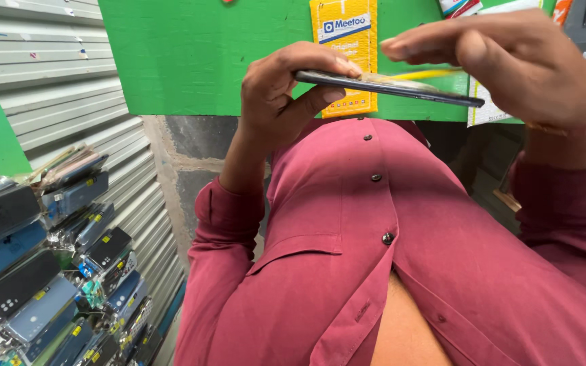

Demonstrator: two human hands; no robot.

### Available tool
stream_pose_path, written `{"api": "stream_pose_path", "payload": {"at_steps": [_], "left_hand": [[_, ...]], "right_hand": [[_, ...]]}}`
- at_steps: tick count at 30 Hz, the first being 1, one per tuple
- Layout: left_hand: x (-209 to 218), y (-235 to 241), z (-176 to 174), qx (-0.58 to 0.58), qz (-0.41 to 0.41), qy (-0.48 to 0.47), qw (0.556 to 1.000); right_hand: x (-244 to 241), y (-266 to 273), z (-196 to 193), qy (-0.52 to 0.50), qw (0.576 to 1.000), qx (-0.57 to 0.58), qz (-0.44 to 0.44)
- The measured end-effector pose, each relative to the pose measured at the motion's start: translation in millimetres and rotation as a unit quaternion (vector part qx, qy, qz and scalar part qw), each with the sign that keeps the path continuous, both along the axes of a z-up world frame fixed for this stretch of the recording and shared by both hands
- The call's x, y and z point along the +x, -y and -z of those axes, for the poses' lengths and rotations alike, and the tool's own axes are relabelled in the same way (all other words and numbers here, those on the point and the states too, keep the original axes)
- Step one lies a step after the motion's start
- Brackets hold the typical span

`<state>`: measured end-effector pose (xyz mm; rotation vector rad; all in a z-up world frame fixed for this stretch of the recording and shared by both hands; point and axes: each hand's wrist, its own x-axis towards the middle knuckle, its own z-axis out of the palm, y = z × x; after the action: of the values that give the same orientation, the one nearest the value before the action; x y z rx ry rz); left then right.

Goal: The person disassembles a smartphone, removes the back cover, and handles internal components including the battery and camera module. They then reassemble the phone, apply adhesive tape to the edges, and inspect the device.

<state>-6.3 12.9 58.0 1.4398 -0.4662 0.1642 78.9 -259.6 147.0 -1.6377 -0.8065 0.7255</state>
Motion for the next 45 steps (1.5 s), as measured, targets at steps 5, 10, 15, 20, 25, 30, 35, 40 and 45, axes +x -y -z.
{"api": "stream_pose_path", "payload": {"at_steps": [5, 10, 15, 20, 25, 30, 35, 40, 45], "left_hand": [[-17, 18, 23, -0.122, -0.020, -0.120, 0.985], [-14, 32, 46, -0.159, -0.050, -0.185, 0.969], [-9, 18, 45, -0.155, -0.046, -0.192, 0.968], [-8, 14, 36, -0.177, -0.039, -0.171, 0.968], [-11, 15, 45, -0.200, -0.024, -0.192, 0.960], [-18, 9, 49, -0.180, -0.027, -0.173, 0.968], [-14, 6, 42, -0.155, -0.028, -0.112, 0.981], [-10, 0, 31, -0.142, -0.021, -0.046, 0.989], [-7, -10, 21, -0.061, -0.040, 0.044, 0.996]], "right_hand": [[-20, 2, -1, 0.018, 0.990, -0.114, 0.079], [-16, -9, 23, -0.095, 0.974, -0.151, 0.138], [-9, -3, 21, -0.154, 0.975, -0.087, 0.137], [-5, -4, 25, -0.293, 0.952, 0.004, 0.085], [-9, -6, 37, -0.348, 0.931, -0.029, 0.104], [-14, -10, 32, -0.356, 0.930, 0.008, 0.091], [-17, -17, 10, -0.166, 0.977, -0.118, 0.062], [-20, -26, -17, -0.022, 0.991, -0.128, 0.014], [-30, -39, -23, 0.161, 0.980, -0.118, 0.019]]}}
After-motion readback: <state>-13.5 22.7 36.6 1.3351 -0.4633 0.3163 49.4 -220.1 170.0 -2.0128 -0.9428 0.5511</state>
